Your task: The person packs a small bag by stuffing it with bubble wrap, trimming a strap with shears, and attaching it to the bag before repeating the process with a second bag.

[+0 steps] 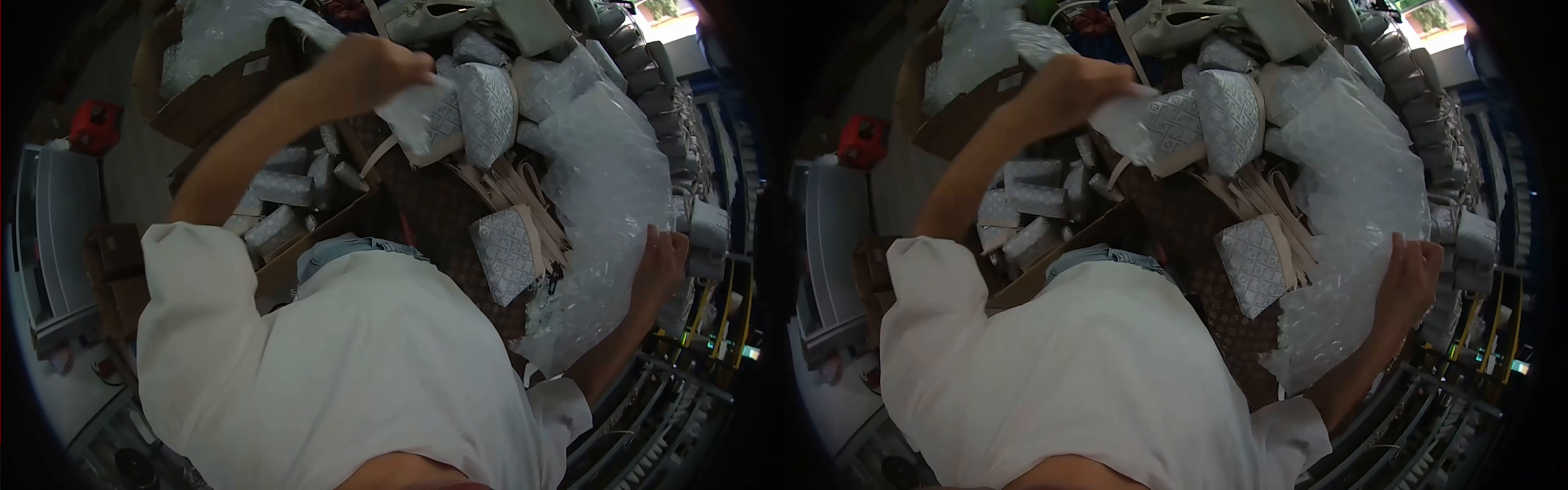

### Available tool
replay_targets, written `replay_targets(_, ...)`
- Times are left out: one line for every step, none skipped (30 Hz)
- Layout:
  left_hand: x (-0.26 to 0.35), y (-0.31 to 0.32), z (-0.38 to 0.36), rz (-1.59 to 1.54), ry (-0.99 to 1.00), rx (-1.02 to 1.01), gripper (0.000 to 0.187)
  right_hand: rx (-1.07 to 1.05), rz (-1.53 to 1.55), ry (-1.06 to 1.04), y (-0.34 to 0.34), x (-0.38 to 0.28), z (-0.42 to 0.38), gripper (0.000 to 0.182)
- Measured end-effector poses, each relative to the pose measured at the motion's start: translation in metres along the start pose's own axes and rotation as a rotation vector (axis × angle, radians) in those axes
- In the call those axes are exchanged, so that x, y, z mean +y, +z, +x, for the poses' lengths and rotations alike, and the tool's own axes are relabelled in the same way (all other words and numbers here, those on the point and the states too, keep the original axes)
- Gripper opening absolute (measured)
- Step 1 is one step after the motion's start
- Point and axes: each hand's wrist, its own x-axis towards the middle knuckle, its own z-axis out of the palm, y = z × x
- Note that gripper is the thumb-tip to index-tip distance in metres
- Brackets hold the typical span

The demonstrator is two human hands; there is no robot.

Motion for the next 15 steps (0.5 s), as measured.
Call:
replay_targets(0.019, 0.011, 0.015, -0.032, 0.074, -0.002, 0.017, 0.019, 0.008, -0.009, -0.006, -0.018, 0.008, 0.013)
replay_targets(0.033, 0.022, 0.026, -0.096, 0.123, 0.008, 0.017, 0.047, 0.079, -0.086, -0.011, -0.036, 0.016, 0.012)
replay_targets(0.045, 0.028, 0.036, -0.159, 0.171, 0.018, 0.018, 0.066, 0.116, -0.129, -0.011, -0.043, 0.02, 0.012)
replay_targets(0.056, 0.03, 0.046, -0.207, 0.192, 0.03, 0.019, 0.085, 0.151, -0.174, -0.011, -0.05, 0.024, 0.013)
replay_targets(0.066, 0.031, 0.053, -0.258, 0.214, 0.039, 0.021, -0.017, 0.292, -0.209, -0.008, -0.052, 0.023, 0.013)
replay_targets(0.074, 0.033, 0.059, -0.253, 0.212, 0.043, 0.021, -0.122, 0.43, -0.243, -0.005, -0.055, 0.022, 0.014)
replay_targets(0.081, 0.036, 0.064, -0.263, 0.224, 0.042, 0.021, -0.117, 0.429, -0.246, -0.002, -0.064, 0.022, 0.014)
replay_targets(0.087, 0.037, 0.068, -0.274, 0.238, 0.041, 0.021, -0.224, 0.519, -0.164, 0.002, -0.078, 0.023, 0.017)
replay_targets(0.092, 0.038, 0.069, -0.271, 0.239, 0.046, 0.021, -0.331, 0.606, -0.082, 0.005, -0.088, 0.024, 0.021)
replay_targets(0.097, 0.039, 0.07, -0.288, 0.231, 0.051, 0.022, -0.327, 0.603, -0.087, 0.007, -0.093, 0.025, 0.021)
replay_targets(0.1, 0.041, 0.071, -0.305, 0.222, 0.056, 0.022, -0.424, 0.651, -0.065, 0.009, -0.097, 0.025, 0.021)
replay_targets(0.104, 0.044, 0.072, -0.299, 0.217, 0.06, 0.022, -0.473, 0.678, -0.06, 0.016, -0.101, 0.024, 0.021)
replay_targets(0.107, 0.048, 0.074, -0.319, 0.202, 0.029, 0.025, -0.523, 0.703, -0.054, 0.022, -0.105, 0.023, 0.021)
replay_targets(0.109, 0.05, 0.074, -0.34, 0.187, -0.004, 0.027, -0.527, 0.782, 0.004, 0.037, -0.109, 0.017, 0.018)
replay_targets(0.107, 0.046, 0.075, -0.336, 0.18, -0.005, 0.027, -0.532, 0.858, 0.063, 0.045, -0.112, 0.015, 0.016)
